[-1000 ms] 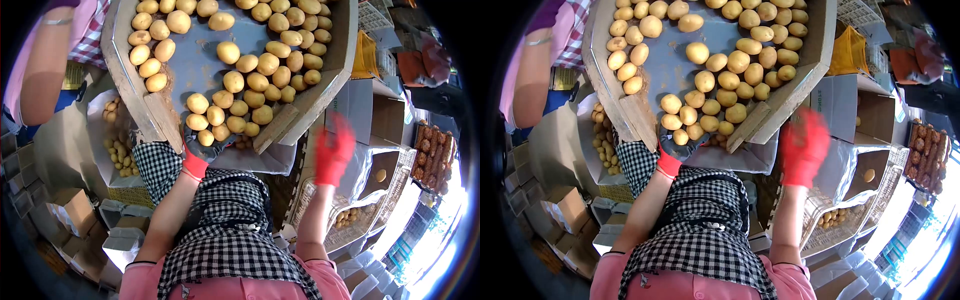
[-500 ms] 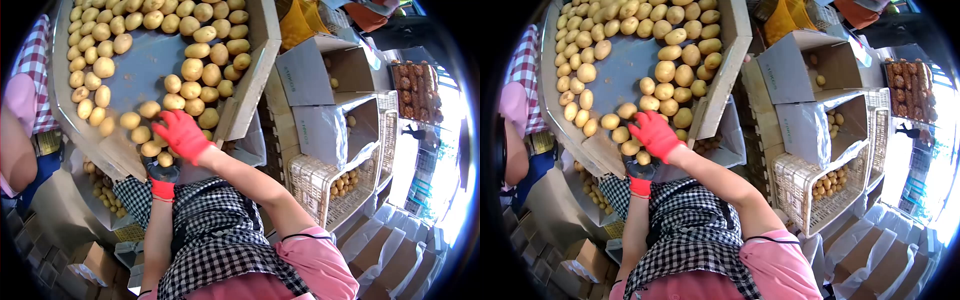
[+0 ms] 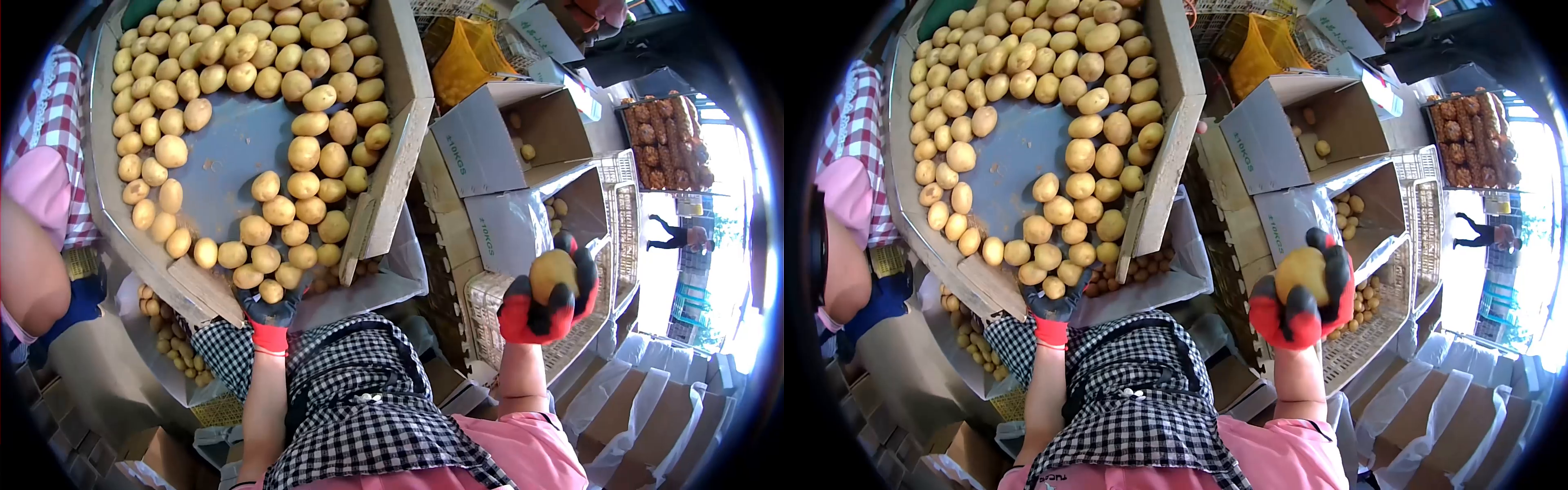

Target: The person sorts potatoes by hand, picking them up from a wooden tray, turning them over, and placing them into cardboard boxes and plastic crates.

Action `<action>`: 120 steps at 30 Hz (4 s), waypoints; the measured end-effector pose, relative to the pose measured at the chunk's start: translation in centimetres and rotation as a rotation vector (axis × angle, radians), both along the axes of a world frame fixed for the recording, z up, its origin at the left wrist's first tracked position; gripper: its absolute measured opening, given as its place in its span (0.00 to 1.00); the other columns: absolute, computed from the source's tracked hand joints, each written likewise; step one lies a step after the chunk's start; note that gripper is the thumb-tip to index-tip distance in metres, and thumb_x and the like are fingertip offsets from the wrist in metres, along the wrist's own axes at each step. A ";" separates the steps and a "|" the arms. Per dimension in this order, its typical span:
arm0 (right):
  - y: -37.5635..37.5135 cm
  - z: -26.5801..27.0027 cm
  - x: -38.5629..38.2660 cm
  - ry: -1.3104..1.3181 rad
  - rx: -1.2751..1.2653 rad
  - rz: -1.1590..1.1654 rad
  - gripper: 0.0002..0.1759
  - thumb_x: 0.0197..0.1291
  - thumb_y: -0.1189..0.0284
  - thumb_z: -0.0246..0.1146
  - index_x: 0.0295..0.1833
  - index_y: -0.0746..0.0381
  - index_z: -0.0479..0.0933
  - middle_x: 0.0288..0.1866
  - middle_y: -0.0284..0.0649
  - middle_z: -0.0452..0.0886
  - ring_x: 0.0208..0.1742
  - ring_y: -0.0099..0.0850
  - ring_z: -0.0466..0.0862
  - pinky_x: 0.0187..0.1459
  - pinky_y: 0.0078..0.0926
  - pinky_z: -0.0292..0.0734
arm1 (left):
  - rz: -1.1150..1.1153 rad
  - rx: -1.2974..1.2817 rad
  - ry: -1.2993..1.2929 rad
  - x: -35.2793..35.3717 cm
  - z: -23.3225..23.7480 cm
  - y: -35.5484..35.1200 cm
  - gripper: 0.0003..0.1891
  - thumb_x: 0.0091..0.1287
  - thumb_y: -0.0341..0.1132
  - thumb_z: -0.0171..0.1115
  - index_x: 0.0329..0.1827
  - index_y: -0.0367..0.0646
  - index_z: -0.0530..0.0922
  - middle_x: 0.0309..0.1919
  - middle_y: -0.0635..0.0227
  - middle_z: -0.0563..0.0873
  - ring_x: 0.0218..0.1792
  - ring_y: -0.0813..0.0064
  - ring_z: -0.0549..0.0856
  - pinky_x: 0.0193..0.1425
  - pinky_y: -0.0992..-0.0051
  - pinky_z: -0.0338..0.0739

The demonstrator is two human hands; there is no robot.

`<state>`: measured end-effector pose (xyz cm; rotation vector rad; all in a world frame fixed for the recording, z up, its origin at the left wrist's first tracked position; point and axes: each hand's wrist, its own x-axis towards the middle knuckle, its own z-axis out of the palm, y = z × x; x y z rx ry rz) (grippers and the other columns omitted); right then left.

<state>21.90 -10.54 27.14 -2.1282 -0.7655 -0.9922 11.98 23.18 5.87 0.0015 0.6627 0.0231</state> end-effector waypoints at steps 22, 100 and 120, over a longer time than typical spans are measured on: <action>-1.1 -6.3 1.6 0.300 0.145 -0.108 0.44 0.38 0.81 0.79 0.65 0.64 0.69 0.63 0.53 0.72 0.63 0.50 0.77 0.61 0.48 0.76 | -0.017 0.009 -0.069 0.2 1.0 -0.2 0.37 0.66 0.59 0.60 0.73 0.49 0.64 0.72 0.60 0.67 0.71 0.47 0.67 0.71 0.35 0.63; 27.3 -16.0 2.8 1.130 -0.825 0.093 0.32 0.59 0.59 0.67 0.69 0.42 0.65 0.57 0.55 0.73 0.47 0.55 0.83 0.44 0.46 0.82 | 0.103 -0.126 -0.131 -1.2 0.6 -1.1 0.44 0.65 0.70 0.53 0.77 0.51 0.58 0.73 0.57 0.66 0.70 0.45 0.70 0.67 0.31 0.67; 14.8 -7.4 1.4 0.864 -0.290 -0.042 0.32 0.48 0.74 0.74 0.62 0.53 0.75 0.54 0.46 0.79 0.50 0.40 0.83 0.50 0.34 0.81 | 0.008 -0.017 0.003 0.5 2.6 -1.2 0.42 0.60 0.70 0.57 0.70 0.52 0.67 0.64 0.65 0.76 0.64 0.58 0.76 0.65 0.52 0.74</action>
